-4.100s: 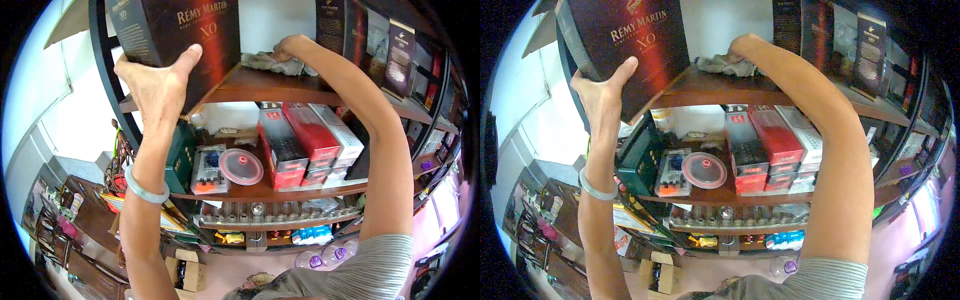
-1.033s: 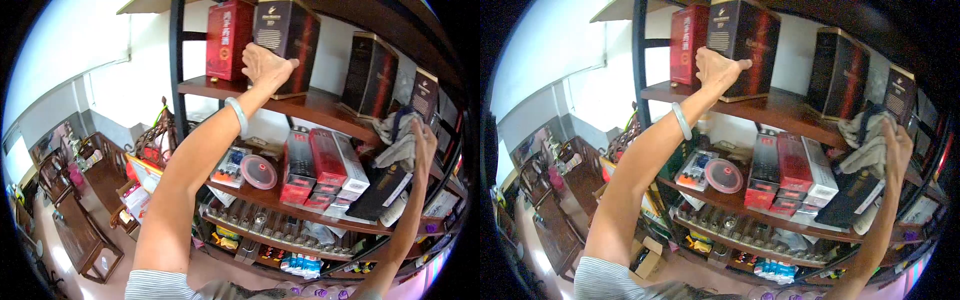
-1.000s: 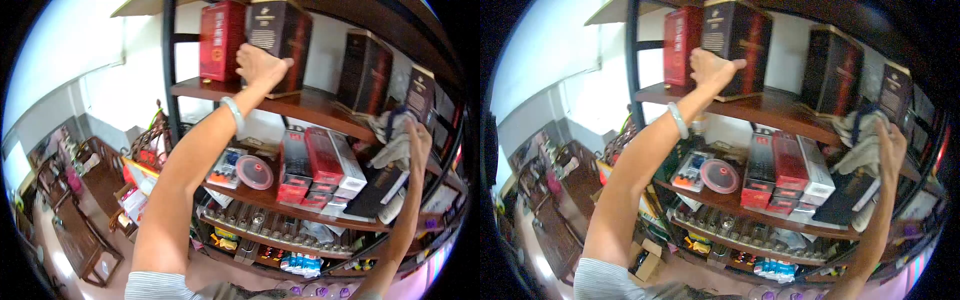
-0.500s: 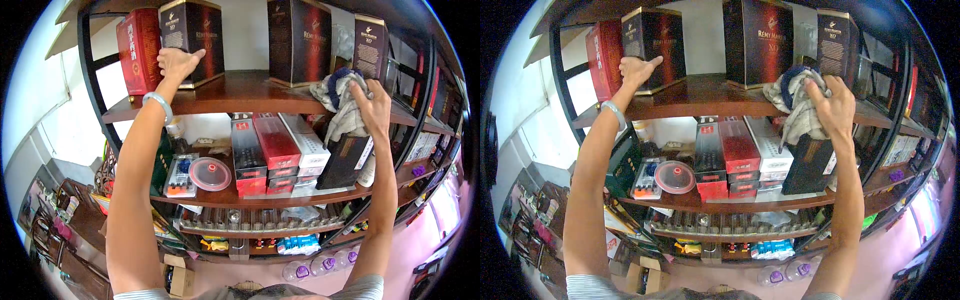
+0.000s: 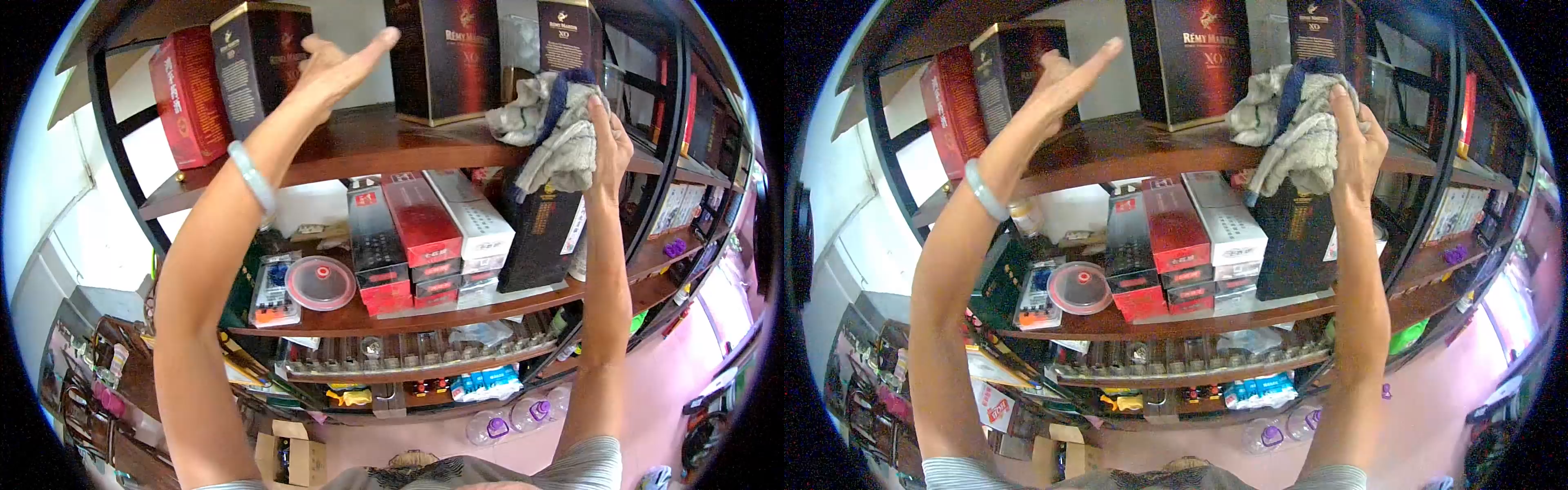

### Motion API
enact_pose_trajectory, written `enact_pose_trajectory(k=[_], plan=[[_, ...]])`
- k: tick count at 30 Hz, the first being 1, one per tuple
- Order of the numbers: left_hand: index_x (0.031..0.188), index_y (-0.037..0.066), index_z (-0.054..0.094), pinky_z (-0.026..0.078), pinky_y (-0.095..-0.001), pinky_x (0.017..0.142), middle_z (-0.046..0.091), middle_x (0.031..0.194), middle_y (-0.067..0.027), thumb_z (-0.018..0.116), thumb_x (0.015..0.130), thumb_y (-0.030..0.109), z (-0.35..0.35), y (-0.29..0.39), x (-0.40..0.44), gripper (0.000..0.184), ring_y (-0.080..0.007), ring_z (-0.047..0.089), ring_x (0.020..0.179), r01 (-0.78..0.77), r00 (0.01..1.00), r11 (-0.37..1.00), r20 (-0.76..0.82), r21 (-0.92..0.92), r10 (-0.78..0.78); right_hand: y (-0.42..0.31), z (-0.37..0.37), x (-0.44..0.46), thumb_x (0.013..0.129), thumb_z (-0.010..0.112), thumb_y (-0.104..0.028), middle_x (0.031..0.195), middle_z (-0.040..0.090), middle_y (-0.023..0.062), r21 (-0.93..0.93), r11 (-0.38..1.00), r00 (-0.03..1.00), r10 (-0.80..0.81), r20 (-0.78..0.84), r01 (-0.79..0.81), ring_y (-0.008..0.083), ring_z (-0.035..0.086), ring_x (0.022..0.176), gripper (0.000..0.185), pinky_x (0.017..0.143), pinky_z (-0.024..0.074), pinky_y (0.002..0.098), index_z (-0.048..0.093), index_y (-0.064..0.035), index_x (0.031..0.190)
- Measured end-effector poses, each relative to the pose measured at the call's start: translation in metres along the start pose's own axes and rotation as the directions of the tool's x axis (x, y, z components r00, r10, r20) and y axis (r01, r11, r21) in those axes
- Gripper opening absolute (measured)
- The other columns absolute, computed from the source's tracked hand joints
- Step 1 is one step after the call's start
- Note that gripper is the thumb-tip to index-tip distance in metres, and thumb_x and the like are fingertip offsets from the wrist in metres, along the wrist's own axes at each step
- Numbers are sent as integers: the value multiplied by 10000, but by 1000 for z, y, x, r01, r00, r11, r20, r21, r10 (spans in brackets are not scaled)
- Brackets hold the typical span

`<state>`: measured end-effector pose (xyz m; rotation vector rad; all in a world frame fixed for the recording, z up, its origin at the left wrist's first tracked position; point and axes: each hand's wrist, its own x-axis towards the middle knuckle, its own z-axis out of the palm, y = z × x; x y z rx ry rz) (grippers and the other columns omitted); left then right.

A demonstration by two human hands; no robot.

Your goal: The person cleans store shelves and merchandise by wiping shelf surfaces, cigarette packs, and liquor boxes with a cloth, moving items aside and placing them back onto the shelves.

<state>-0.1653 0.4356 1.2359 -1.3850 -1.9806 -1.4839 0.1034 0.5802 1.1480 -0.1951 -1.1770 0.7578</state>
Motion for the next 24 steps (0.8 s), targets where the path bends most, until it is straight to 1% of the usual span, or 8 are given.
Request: enact_pose_trajectory(k=[3,4,7,12,15,16,20,24], plan=[[1340,-157,34,204,-439,1072,175,1388,-336,680,566,688,36,14,8,1316,-361,167,1331,23,995,994,96,-102,-13,-3,-1,-4,835,644,-272,799,654,48,-115,992,998,-44,49,49,97,583,700,258,618,458,242,664,-17,863],[1297,-211,-57,174,-360,1096,145,1386,-360,714,508,688,51,-3,29,1424,-366,196,1324,38,978,982,208,-187,2,1,0,-3,782,688,-314,773,655,80,-403,897,984,-165,68,179,139,603,699,300,626,468,280,662,-21,836],[1285,-210,-88,149,-403,1094,226,1350,-365,784,536,552,59,16,25,1379,-366,251,1297,84,973,956,229,-281,-19,18,13,-6,737,654,-350,709,556,135,-658,588,835,-536,120,471,303,572,657,312,608,468,401,597,-44,720],[1233,-183,37,370,-426,953,403,1219,-345,807,554,460,70,31,28,1211,-374,476,1121,119,957,918,289,-377,-5,6,19,-11,739,629,-363,731,545,156,-721,563,884,-443,150,404,334,579,692,328,615,472,437,602,-37,748],[1118,-157,495,468,-386,816,583,1078,-253,765,578,493,85,14,49,888,-312,595,977,92,966,962,258,-257,-24,2,19,-10,751,604,-395,760,565,167,-785,497,908,-373,191,369,341,591,723,360,628,480,443,612,-36,764],[917,-91,642,476,-359,773,643,957,-206,747,587,502,91,7,53,686,-276,622,917,71,988,975,149,-208,-40,2,20,-8,760,583,-419,785,581,180,-801,476,915,-343,210,363,346,599,740,381,636,487,447,618,-40,777],[907,-86,649,462,-321,755,652,908,-196,713,613,537,87,14,47,692,-268,630,854,-37,992,994,-120,105,49,0,19,-4,767,573,-415,769,588,185,-802,465,916,-320,244,376,359,606,723,385,634,488,457,619,-33,790],[885,-81,657,473,-336,741,659,858,-198,704,594,559,53,12,41,705,-289,643,787,-82,991,985,-92,154,97,-1,20,-4,766,577,-411,780,589,195,-810,466,929,-271,251,355,374,602,728,391,637,476,462,617,-23,799]])
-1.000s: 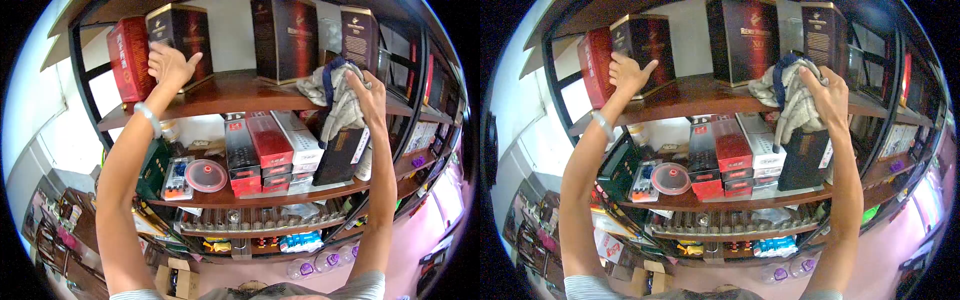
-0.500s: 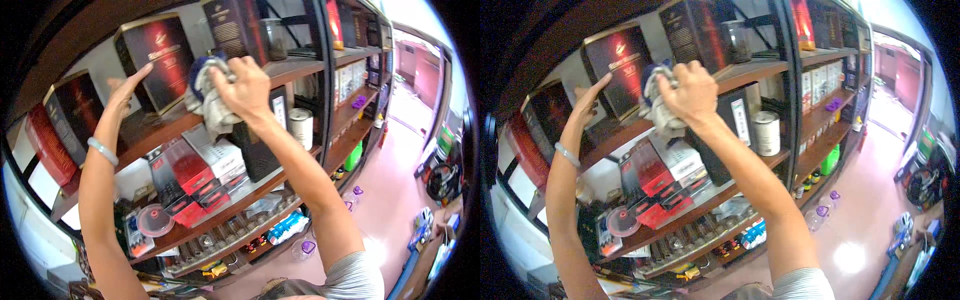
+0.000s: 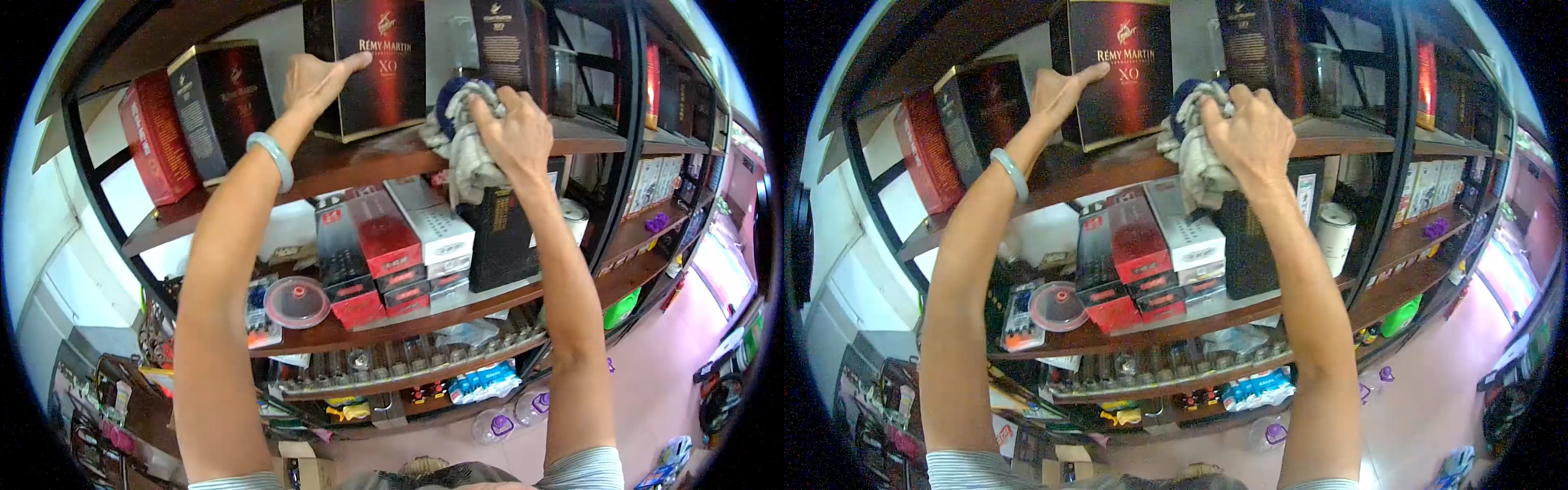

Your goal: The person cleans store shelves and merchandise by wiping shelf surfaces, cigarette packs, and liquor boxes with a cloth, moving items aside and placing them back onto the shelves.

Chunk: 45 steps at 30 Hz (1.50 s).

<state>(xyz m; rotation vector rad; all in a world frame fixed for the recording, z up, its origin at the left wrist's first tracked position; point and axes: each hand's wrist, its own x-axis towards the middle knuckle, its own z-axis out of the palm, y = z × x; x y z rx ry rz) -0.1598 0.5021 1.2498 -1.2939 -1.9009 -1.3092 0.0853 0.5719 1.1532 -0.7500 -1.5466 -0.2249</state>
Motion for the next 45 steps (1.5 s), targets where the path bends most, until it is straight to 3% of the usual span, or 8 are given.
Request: enact_pose_trajectory(k=[11,16,20,25,31,35,41,45], plan=[[1015,-69,595,503,-325,740,639,923,-166,724,690,357,-106,-60,-41,551,-221,627,792,-70,995,952,45,-299,87,6,6,0,768,556,-453,812,590,199,-24,999,997,-47,-56,45,384,579,792,439,689,436,476,614,-26,852],[1092,-130,422,454,-342,856,562,1034,-247,779,604,380,-119,-55,-58,791,-301,586,922,-225,974,900,-113,-375,196,2,1,4,750,615,-412,791,592,193,29,1000,1000,-3,-4,3,352,577,727,421,648,436,420,612,5,805],[1149,-128,312,461,-365,844,514,1052,-274,795,573,393,-124,-35,-76,914,-358,574,935,-281,953,927,-184,-248,240,-4,-18,22,767,616,-391,706,599,138,406,868,957,236,166,-285,187,538,628,392,615,419,352,634,-3,823],[1162,-79,266,464,-397,841,506,1060,-275,803,572,400,-125,-31,-82,931,-372,578,933,-393,914,900,-184,-187,361,-58,-71,64,778,618,-421,649,557,53,700,705,970,232,-75,-115,131,485,618,399,577,388,325,655,-23,787],[1172,-77,255,461,-410,835,508,1060,-283,804,585,376,-129,-26,-87,923,-380,573,943,-413,910,883,-144,-222,389,-164,-113,121,785,587,-460,715,638,130,455,779,873,-232,-428,431,231,596,646,418,614,458,355,683,-57,839],[1184,-85,253,450,-419,841,506,1061,-288,808,587,368,-130,-24,-90,932,-386,563,958,-466,882,870,-165,-161,442,-223,-79,126,725,581,-584,756,655,154,289,790,836,-542,-82,541,310,640,731,530,687,494,402,693,-75,820],[1224,-104,251,408,-370,912,520,1094,-260,840,546,363,-129,-23,-91,1012,-331,542,1010,-421,905,882,-170,-212,391,-227,-60,181,663,627,-611,874,653,212,28,886,838,-448,312,463,272,643,847,623,758,504,356,686,-50,928],[1179,-95,276,441,-384,857,525,1039,-261,825,556,366,-122,-26,-89,950,-340,570,939,-447,890,861,-215,-245,401,-191,-41,192,699,613,-539,962,638,212,-227,775,806,-544,233,589,326,625,909,535,785,495,390,672,-75,959]])
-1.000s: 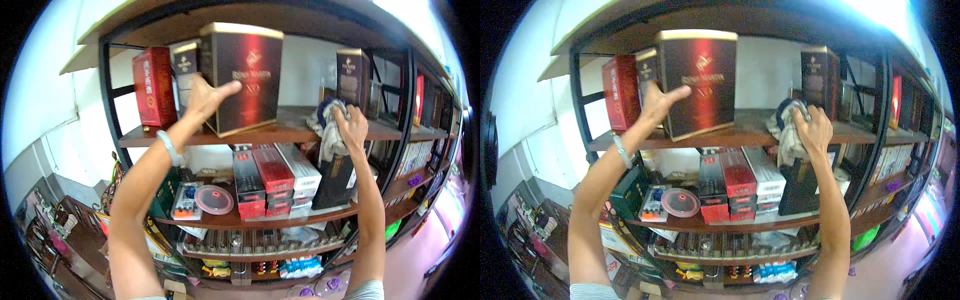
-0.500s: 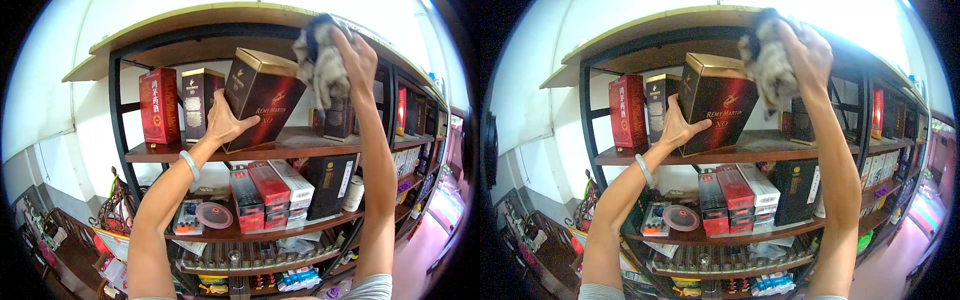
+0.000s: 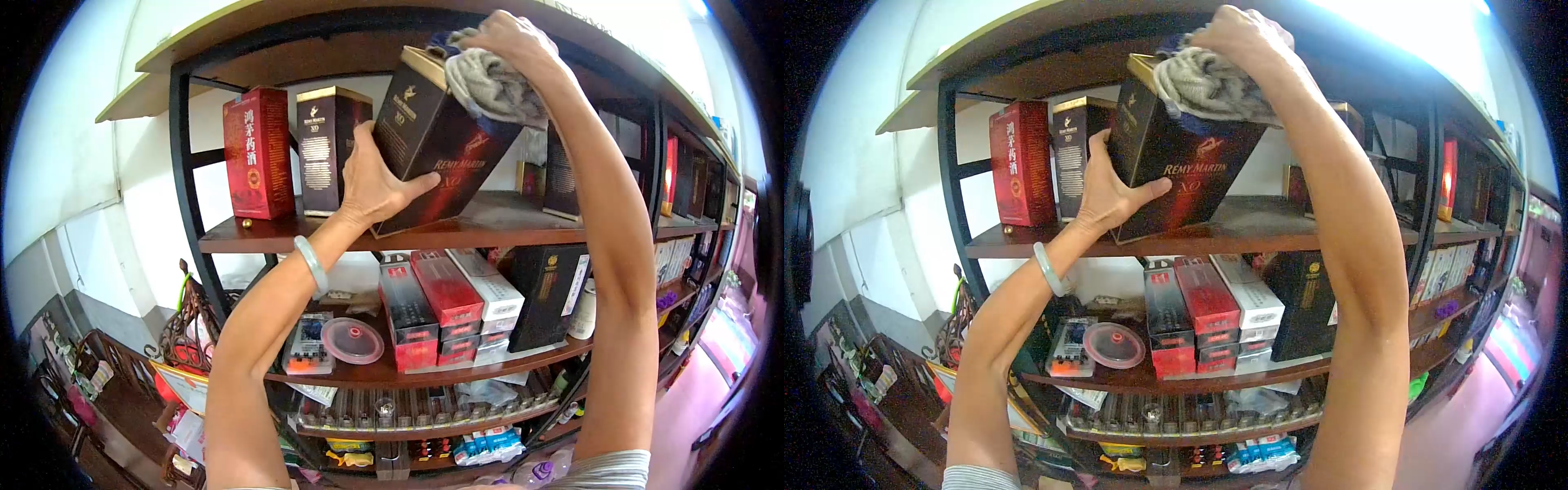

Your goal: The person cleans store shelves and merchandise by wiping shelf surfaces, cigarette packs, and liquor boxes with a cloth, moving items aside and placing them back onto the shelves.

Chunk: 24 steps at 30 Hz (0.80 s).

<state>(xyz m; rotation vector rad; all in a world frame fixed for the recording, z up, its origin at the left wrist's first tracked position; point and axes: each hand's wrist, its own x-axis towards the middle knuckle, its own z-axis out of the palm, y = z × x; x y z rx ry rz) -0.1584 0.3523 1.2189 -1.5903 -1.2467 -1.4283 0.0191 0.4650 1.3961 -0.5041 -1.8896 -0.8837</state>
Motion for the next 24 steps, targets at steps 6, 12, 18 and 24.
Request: enact_pose_trajectory(k=[6,12,18,24], plan=[[1157,-103,301,442,-390,858,523,1041,-278,810,566,375,2,-12,5,915,-356,571,939,40,998,999,-43,-13,-41,20,18,-21,785,534,-452,1153,556,221,116,861,869,489,79,-495,374,533,1076,511,888,439,438,582,-66,1118],[1109,-140,360,424,-369,871,542,1012,-272,808,543,398,7,-23,3,900,-354,556,940,100,981,993,-173,56,-89,20,18,-55,798,558,-414,914,635,235,88,798,803,592,72,-596,359,619,896,447,758,502,425,658,12,888],[1075,-180,355,437,-314,835,533,992,-228,805,566,427,3,-26,-8,911,-279,553,900,257,917,958,-346,127,-200,20,52,-115,743,602,-498,815,630,255,183,777,797,600,72,-602,376,623,822,536,708,497,431,651,30,816],[1084,-142,365,424,-309,838,529,995,-191,803,594,375,6,-27,-13,837,-255,540,882,203,905,979,-388,29,-176,-12,61,-120,774,590,-441,651,610,216,609,709,799,569,-194,-356,311,621,628,503,596,475,417,631,57,715]])
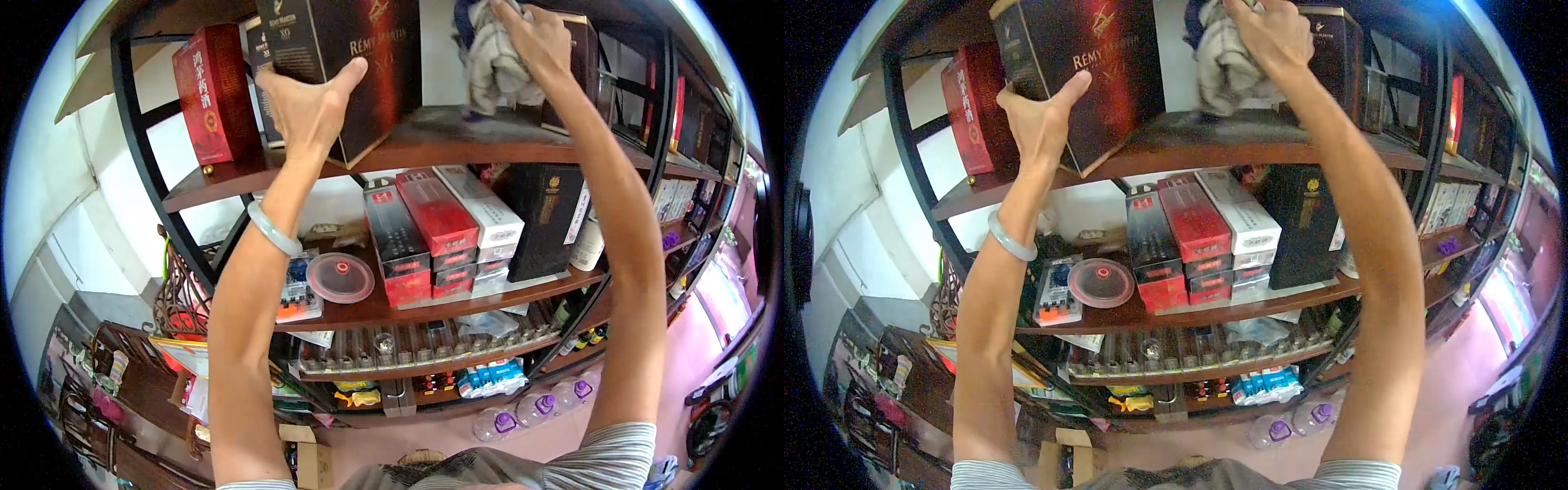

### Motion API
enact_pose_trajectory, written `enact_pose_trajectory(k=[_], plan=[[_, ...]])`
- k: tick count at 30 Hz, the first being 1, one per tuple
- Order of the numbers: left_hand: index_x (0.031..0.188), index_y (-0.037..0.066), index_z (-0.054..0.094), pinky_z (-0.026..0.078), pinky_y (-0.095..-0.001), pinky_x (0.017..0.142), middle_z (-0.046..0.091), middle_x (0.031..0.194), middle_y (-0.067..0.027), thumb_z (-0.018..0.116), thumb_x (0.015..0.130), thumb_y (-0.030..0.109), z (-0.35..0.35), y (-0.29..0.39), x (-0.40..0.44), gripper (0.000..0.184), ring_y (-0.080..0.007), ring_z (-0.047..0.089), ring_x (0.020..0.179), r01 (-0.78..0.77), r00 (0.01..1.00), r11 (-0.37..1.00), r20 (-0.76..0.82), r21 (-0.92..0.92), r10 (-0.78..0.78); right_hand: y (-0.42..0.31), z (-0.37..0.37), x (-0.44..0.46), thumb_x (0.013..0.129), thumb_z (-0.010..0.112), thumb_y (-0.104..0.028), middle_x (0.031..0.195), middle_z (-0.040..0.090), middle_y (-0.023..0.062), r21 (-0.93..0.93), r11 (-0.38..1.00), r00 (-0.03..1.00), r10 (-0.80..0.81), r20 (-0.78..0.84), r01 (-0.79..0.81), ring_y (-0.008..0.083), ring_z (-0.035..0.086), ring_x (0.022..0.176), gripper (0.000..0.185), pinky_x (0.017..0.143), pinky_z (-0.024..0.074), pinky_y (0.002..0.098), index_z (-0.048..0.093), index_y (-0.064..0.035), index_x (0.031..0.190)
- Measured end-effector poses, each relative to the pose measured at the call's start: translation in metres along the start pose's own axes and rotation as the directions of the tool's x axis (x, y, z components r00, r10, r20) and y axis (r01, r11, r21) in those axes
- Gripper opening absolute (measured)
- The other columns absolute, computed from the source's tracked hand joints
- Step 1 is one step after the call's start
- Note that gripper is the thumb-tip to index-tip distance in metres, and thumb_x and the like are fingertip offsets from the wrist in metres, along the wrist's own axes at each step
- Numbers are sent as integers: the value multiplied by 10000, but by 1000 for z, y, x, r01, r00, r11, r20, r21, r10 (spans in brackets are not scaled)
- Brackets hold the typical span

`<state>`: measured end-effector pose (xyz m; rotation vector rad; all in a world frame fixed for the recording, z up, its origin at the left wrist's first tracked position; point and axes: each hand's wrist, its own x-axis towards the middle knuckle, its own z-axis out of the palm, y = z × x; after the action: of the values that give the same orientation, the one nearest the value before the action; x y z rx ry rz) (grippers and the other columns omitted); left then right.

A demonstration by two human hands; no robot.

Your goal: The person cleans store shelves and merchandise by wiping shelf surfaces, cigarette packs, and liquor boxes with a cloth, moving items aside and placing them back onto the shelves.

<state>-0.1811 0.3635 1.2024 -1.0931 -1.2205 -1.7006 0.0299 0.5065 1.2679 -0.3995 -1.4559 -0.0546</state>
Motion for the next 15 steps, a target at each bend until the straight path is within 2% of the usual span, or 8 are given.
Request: enact_pose_trajectory(k=[1,2,4,6,7,8,11,15], plan=[[1084,-133,365,421,-309,841,528,998,-185,804,599,358,-1,-1,-1,818,-246,536,887,-8,1000,999,-13,-44,7,0,9,0,799,569,-393,609,598,197,83,988,991,135,-7,-134,303,589,564,470,568,463,408,622,64,705],[1085,-124,366,417,-309,844,526,1002,-179,804,604,341,0,-3,-1,800,-238,533,891,-17,1000,996,-28,-90,15,-4,15,-4,802,581,-337,718,627,195,104,965,970,241,-10,-239,295,594,629,385,596,470,391,635,40,752],[1085,-124,356,409,-317,852,518,1005,-189,809,599,329,0,-7,-3,805,-246,523,903,-25,999,981,-34,-190,19,7,51,-21,820,511,-487,1007,598,272,87,959,963,267,38,-270,389,569,992,526,826,435,500,637,14,918],[1085,-143,334,400,-332,860,503,1006,-220,818,580,340,-2,-10,-2,850,-278,510,916,-23,1000,954,-26,-300,16,-5,94,-53,857,458,-471,997,546,334,163,879,877,396,273,-448,426,547,970,573,802,420,516,572,87,920],[1087,-137,336,403,-333,852,506,999,-216,821,577,340,-2,-7,-4,850,-273,510,910,-74,997,961,-54,-266,62,-20,100,-72,865,461,-435,1018,510,333,168,880,889,410,203,-444,442,521,969,540,805,417,510,528,94,956],[1114,-114,319,396,-298,871,502,1024,-172,823,600,292,-4,1,-8,826,-216,507,923,-97,994,985,-70,-142,88,-33,100,-91,874,465,-398,1039,475,332,174,883,899,418,133,-437,458,496,968,514,809,414,504,483,102,992],[1117,-116,314,387,-299,874,481,1035,-182,825,593,311,-1,-1,-5,848,-228,497,924,12,998,990,-52,-141,-19,-45,93,-114,868,489,-344,1053,412,289,76,968,963,227,148,-240,458,445,955,455,807,403,497,414,73,1033],[1105,-114,319,394,-306,862,490,1018,-188,809,607,323,-5,4,-3,824,-238,504,917,36,999,998,7,-55,-36,-67,79,-114,809,577,-240,980,430,259,248,963,995,-97,-37,103,414,445,905,334,768,401,479,459,44,938]])
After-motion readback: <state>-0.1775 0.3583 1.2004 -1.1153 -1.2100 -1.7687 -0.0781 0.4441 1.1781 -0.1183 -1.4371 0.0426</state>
